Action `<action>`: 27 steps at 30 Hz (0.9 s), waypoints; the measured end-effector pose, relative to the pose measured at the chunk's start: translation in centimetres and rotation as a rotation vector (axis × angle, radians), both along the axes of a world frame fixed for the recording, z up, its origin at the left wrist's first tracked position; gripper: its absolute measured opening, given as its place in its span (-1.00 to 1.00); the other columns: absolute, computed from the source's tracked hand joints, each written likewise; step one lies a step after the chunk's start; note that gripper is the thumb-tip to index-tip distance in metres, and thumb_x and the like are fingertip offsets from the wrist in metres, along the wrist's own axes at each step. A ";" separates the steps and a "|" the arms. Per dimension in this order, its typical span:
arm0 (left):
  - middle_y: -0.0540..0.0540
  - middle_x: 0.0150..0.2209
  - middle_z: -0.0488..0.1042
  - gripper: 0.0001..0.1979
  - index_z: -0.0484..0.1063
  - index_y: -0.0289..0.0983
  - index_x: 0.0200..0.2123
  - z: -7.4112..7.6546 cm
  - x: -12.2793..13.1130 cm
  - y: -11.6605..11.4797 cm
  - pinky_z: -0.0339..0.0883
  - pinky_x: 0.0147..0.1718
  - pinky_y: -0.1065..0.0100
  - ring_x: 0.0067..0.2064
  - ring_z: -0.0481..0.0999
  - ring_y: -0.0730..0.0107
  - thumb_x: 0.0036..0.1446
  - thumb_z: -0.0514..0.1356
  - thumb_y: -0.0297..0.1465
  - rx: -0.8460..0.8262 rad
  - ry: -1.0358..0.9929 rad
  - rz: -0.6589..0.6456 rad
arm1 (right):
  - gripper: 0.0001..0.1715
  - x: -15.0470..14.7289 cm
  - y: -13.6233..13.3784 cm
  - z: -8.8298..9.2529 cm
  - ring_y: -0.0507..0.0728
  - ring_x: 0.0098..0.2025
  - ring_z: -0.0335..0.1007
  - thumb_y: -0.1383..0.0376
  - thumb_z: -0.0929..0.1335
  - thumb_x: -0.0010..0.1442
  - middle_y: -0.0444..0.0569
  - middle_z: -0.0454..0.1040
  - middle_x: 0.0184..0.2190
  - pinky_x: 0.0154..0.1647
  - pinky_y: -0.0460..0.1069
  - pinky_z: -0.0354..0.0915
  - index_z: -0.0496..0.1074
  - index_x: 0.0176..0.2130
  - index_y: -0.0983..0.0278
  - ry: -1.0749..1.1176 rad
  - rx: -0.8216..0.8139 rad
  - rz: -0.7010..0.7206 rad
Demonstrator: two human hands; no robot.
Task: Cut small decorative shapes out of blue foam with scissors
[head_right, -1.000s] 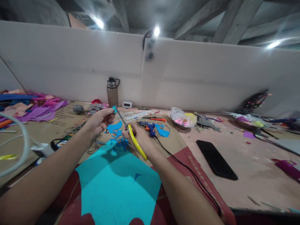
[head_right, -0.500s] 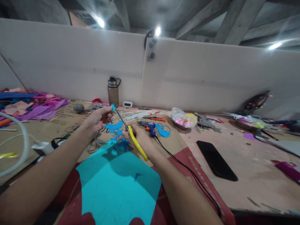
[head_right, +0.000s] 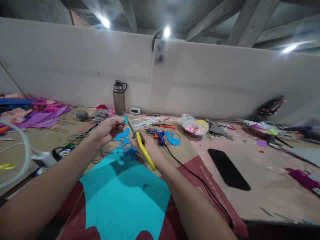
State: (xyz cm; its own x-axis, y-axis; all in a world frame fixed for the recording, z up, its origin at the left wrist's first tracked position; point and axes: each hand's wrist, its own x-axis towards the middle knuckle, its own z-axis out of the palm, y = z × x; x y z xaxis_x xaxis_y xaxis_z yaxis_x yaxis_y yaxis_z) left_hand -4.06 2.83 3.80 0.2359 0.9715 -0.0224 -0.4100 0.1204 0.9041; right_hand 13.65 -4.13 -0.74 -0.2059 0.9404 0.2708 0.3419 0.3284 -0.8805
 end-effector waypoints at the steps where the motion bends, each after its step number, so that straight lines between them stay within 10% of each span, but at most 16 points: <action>1: 0.04 -0.60 0.38 -0.81 0.43 -0.37 -0.58 0.0 0.2 -0.2 0.20 -0.61 0.62 -0.59 0.30 0.68 -0.27 0.41 -0.54 0.012 -0.005 -0.019 | -0.70 0.0 0.1 -0.2 0.06 -0.35 0.31 0.06 0.35 0.22 -0.10 0.40 -0.34 -0.37 -0.07 0.25 0.35 -0.22 0.23 0.020 -0.018 -0.007; 27: 0.04 -0.62 0.37 -0.79 0.42 -0.35 -0.58 -0.4 0.8 -1.0 0.16 -0.61 0.50 -0.59 0.29 0.60 -0.30 0.42 -0.53 0.086 0.078 -0.111 | -0.88 0.1 0.7 -0.7 -0.03 -0.55 0.16 0.35 0.30 0.09 -0.20 0.29 -0.48 -0.56 -0.12 0.15 0.30 -0.27 0.23 0.052 -0.024 -0.022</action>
State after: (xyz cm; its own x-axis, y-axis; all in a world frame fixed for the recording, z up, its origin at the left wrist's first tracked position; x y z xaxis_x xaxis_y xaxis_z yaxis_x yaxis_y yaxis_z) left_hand -3.21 1.80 3.37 0.3429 0.9386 0.0368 -0.3261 0.0822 0.9418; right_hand 13.80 -3.39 -1.41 -0.1710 0.9509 0.2580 0.3028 0.2999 -0.9046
